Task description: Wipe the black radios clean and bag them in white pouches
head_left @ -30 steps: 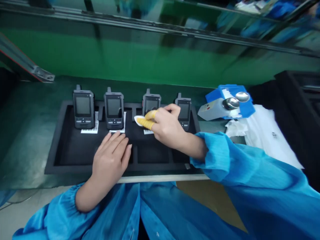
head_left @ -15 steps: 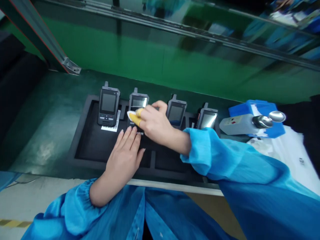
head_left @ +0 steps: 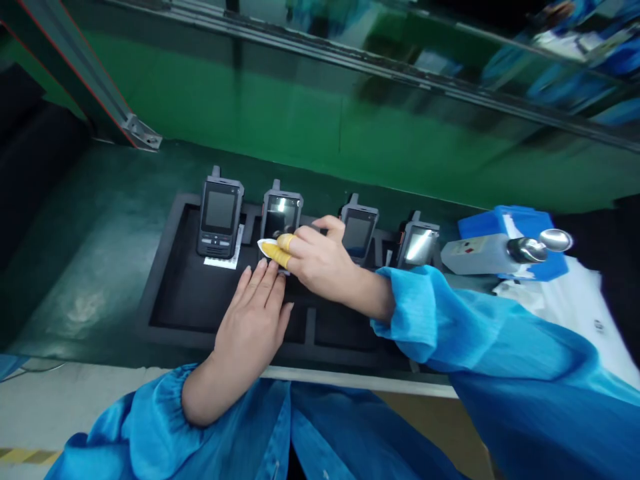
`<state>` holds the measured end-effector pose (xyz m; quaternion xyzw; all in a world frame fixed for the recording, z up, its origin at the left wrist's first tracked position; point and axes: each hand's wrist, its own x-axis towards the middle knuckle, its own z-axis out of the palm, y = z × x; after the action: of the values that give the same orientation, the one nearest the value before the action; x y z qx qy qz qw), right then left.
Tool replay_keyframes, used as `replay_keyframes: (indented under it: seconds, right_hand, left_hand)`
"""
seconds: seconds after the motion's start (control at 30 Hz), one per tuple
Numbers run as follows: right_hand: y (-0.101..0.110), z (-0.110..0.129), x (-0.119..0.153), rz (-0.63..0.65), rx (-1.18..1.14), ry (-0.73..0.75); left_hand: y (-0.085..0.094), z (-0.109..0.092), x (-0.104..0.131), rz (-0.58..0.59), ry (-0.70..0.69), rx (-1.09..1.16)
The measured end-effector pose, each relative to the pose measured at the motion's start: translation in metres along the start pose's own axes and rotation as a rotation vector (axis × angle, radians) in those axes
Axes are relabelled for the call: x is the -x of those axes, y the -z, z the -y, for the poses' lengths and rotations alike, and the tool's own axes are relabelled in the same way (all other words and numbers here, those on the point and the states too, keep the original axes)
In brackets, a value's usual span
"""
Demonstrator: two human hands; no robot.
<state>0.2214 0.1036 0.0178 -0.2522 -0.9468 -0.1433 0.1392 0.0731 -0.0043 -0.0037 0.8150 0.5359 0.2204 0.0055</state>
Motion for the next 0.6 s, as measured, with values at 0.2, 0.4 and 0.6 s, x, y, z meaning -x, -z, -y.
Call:
replay_keyframes:
  seconds: [0.2, 0.4, 0.6]
  right_hand:
    - [-0.009, -0.024, 0.004, -0.010, -0.001, -0.307]
    - [-0.002, 0.001, 0.025, 0.005, -0.011, -0.075]
    - [0.002, -0.004, -0.018, 0.083, 0.070, -0.235]
  left_hand:
    - [0.002, 0.001, -0.001, -0.002, -0.019, 0.001]
    - [0.000, 0.000, 0.000, -0.005, 0.004, 0.019]
    - [-0.002, 0.000, 0.001, -0.007, 0.015, 0.030]
